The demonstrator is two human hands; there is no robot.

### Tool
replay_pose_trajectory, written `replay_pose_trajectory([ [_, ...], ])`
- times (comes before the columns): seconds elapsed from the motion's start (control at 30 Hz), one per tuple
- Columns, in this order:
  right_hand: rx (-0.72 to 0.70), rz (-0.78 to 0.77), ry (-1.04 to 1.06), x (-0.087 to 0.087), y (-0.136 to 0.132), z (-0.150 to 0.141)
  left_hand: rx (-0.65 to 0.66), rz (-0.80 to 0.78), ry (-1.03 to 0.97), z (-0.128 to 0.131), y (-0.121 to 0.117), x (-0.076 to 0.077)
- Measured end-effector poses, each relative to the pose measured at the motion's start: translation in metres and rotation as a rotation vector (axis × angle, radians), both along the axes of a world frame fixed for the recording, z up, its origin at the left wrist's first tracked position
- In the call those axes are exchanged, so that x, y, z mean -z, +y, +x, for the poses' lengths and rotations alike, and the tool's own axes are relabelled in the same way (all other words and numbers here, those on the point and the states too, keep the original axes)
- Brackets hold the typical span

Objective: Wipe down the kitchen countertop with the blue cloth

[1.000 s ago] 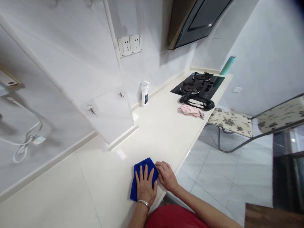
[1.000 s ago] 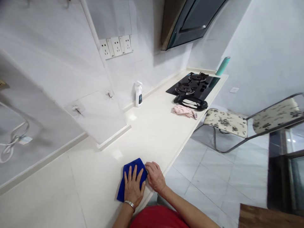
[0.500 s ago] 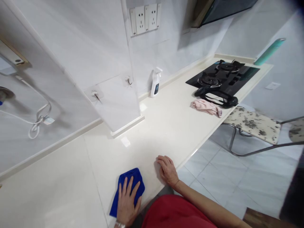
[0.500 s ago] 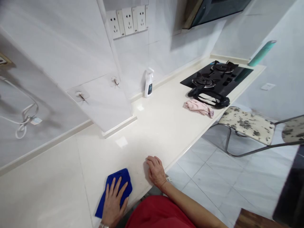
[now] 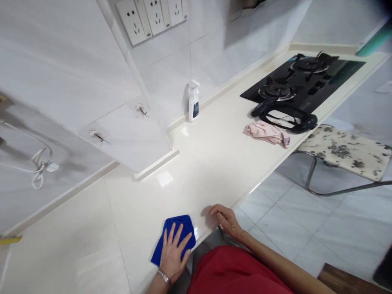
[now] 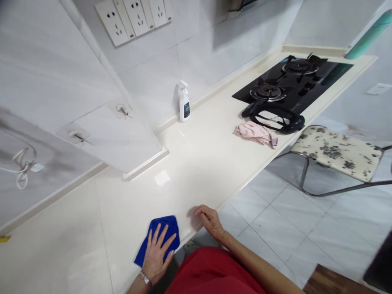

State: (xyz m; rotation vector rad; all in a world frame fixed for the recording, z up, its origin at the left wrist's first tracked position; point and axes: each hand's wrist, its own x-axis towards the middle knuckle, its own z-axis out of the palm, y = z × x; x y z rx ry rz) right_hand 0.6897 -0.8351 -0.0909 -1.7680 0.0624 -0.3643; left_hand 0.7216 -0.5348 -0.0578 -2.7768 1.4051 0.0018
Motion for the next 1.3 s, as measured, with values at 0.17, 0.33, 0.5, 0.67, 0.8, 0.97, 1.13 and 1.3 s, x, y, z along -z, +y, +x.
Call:
replay_pose_trajectory([
  [0.17, 0.256, 0.078, 0.038, -0.006, -0.041, -0.015, 0.065, -0.067, 0.140, 0.020, -0.082, 0.000],
  [0.33, 0.437, 0.056, 0.027, -0.009, -0.080, -0.023, 0.097, -0.106, 0.209, 0.033, -0.162, 0.000],
  [0.5, 0.414, -0.152, -0.089, -0.009, -0.100, -0.025, 0.145, -0.131, 0.236, 0.051, -0.226, 0.003],
  [0.67, 0.350, -0.427, -0.212, -0.006, -0.098, -0.009, 0.196, -0.130, 0.256, 0.078, -0.267, 0.005],
  [0.8, 0.285, -0.573, -0.210, 0.005, -0.095, 0.020, 0.254, -0.116, 0.242, 0.106, -0.290, 0.008],
  [0.97, 0.262, -0.640, -0.164, 0.020, -0.105, 0.054, 0.201, -0.127, 0.217, 0.132, -0.307, 0.016],
  [1.13, 0.171, -0.693, -0.144, 0.021, -0.102, 0.075, 0.103, -0.162, 0.203, 0.146, -0.292, 0.020],
  [1.3, -0.053, -0.827, -0.068, 0.020, -0.063, 0.089, -0.108, -0.190, 0.168, 0.165, -0.237, 0.015],
])
